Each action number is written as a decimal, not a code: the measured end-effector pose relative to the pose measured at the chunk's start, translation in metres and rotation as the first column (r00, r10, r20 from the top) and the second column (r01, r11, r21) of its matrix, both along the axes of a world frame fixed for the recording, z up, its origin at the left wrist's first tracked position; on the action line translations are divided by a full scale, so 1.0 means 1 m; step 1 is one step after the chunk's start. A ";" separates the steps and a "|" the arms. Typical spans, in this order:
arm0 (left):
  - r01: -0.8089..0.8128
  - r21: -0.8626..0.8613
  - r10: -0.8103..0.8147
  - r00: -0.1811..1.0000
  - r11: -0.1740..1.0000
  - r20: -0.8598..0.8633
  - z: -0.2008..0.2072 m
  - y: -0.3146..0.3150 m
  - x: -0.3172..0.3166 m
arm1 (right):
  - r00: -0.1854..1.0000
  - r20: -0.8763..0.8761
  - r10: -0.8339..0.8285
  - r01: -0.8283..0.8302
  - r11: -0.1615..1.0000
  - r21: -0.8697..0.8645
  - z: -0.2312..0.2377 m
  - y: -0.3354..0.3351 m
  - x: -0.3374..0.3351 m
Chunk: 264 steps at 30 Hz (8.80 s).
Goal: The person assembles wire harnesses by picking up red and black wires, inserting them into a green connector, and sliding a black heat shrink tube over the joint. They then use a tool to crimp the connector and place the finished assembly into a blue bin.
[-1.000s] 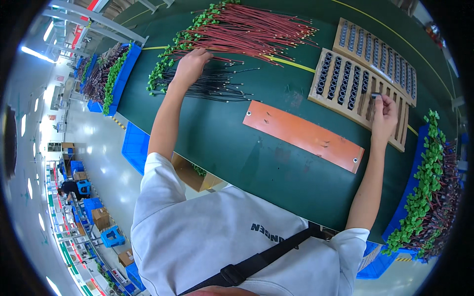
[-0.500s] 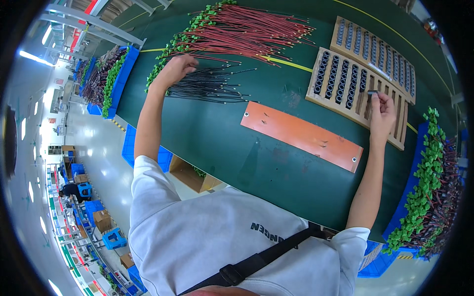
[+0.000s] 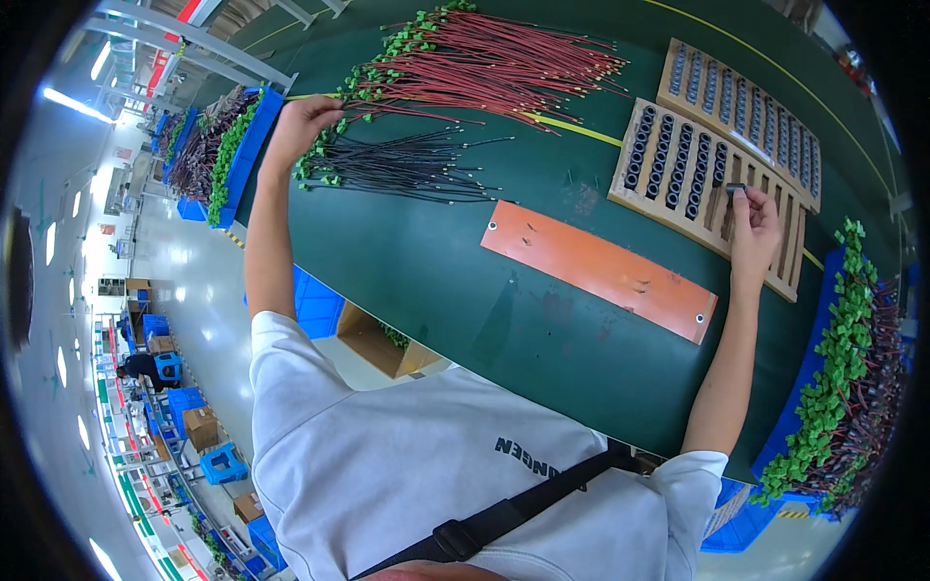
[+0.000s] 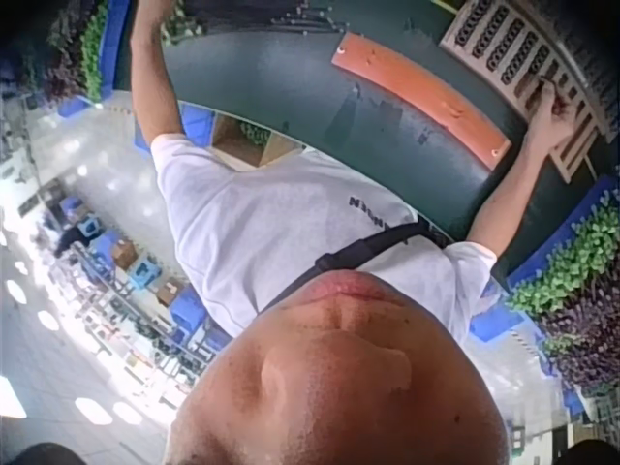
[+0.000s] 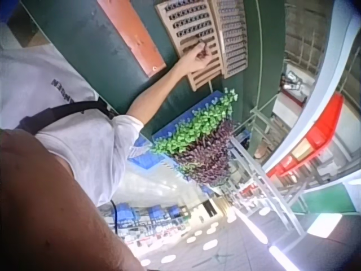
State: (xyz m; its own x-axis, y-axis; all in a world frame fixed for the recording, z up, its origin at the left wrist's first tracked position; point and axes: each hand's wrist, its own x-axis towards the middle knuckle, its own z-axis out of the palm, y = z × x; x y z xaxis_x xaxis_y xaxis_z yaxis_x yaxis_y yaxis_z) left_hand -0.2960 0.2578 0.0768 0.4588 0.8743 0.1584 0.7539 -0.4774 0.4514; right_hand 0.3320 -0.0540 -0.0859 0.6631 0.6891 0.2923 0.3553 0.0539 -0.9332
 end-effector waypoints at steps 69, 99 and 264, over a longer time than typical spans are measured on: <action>0.708 -0.556 -0.292 0.695 0.435 0.657 -0.065 -0.238 0.318 | 0.665 -0.598 0.447 -0.196 0.877 0.438 0.073 -0.073 -0.146; 0.665 -0.635 -0.233 0.740 0.393 0.631 -0.072 -0.240 0.312 | 0.680 -0.543 0.493 -0.338 0.868 0.364 0.068 -0.078 -0.170; 0.583 -0.619 0.088 0.687 0.526 0.721 -0.066 -0.209 0.189 | 0.699 -0.552 0.453 -0.595 0.798 -0.098 0.043 -0.023 -0.210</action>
